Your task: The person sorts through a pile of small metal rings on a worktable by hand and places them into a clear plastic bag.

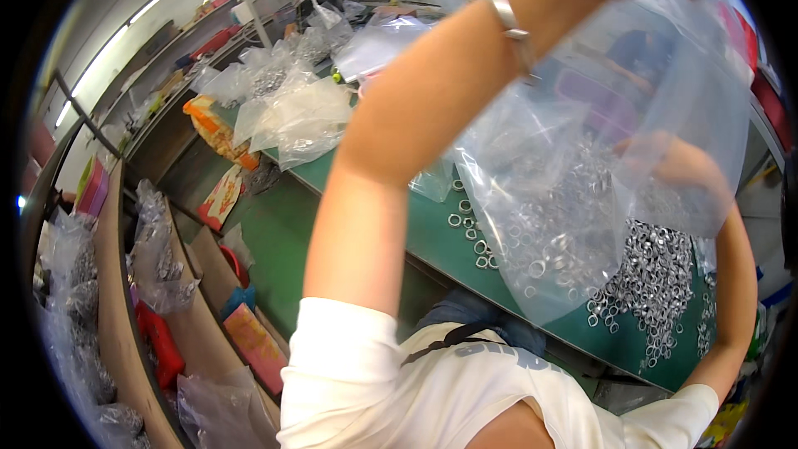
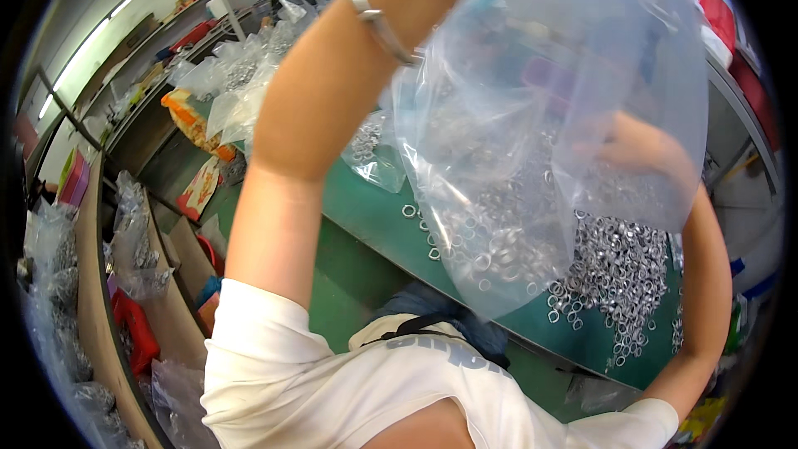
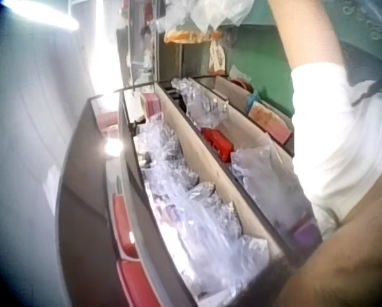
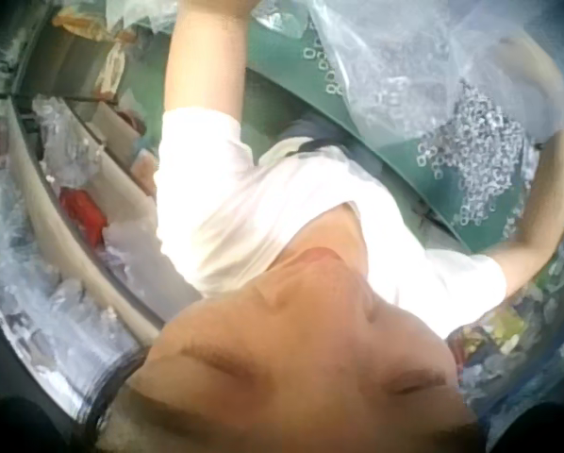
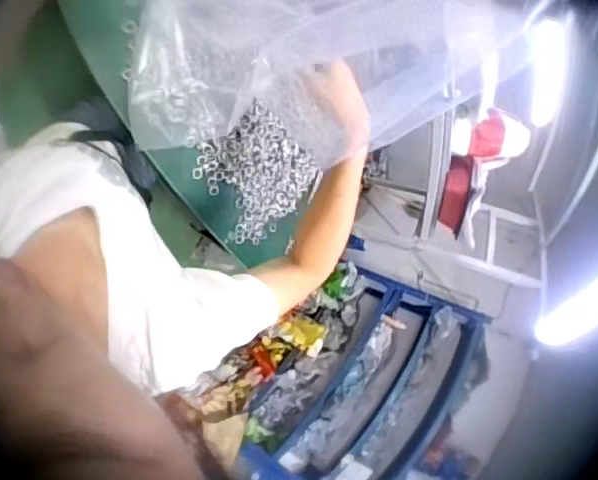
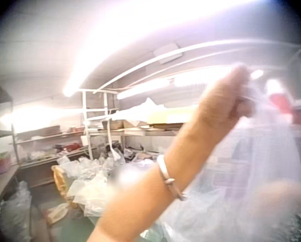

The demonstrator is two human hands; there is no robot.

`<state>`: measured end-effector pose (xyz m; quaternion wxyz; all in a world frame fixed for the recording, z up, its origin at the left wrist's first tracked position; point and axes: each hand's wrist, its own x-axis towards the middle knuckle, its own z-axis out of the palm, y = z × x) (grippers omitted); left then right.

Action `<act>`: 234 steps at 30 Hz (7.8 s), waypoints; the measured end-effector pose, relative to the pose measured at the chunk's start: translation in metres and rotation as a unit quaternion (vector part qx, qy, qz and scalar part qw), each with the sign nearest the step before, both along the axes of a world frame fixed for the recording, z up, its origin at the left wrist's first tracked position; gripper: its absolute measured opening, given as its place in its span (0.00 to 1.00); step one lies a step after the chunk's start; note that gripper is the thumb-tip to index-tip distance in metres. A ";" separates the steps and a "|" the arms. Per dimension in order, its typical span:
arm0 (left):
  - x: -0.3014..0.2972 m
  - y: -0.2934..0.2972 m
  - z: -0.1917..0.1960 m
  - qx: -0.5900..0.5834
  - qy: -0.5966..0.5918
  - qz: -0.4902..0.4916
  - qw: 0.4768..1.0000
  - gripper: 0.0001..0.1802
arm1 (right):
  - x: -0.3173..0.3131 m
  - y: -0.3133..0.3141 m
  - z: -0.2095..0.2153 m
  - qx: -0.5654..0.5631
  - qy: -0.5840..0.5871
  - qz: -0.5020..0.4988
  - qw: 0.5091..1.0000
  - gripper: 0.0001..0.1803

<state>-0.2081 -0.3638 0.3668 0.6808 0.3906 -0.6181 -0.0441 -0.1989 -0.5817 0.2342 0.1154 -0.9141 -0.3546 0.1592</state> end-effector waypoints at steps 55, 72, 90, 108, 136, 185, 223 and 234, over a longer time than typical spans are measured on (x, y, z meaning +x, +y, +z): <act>-0.011 -0.042 -0.115 0.091 0.467 -0.160 0.865 0.14 | -0.167 -0.113 0.029 0.165 -0.024 -0.315 0.934 0.27; 0.028 0.026 -0.138 0.340 -0.026 0.115 0.933 0.42 | -0.156 -0.117 0.022 0.838 0.166 -0.144 0.499 0.12; 0.125 -0.084 -0.126 -0.218 0.373 -0.198 0.880 0.16 | -0.002 -0.165 0.040 0.724 -0.106 -0.366 0.574 0.14; 0.182 -0.009 -0.268 0.276 0.115 0.426 0.854 0.17 | 0.092 -0.154 -0.105 0.427 -0.395 -0.366 0.726 0.14; 0.058 -0.074 -0.260 0.058 -0.230 0.614 0.753 0.21 | -0.006 -0.099 -0.160 0.259 -0.588 -0.342 0.685 0.29; -0.073 -0.107 -0.424 0.451 -0.083 0.478 0.749 0.13 | -0.156 -0.077 -0.294 0.115 -0.407 -0.514 0.746 0.09; -0.064 -0.109 -0.404 0.413 -0.101 0.467 0.775 0.15 | -0.159 -0.075 -0.276 0.485 -0.066 -0.539 0.685 0.07; -0.025 -0.146 -0.416 0.393 -0.138 0.479 0.773 0.07 | -0.166 -0.096 -0.291 0.693 0.035 -0.551 0.464 0.05</act>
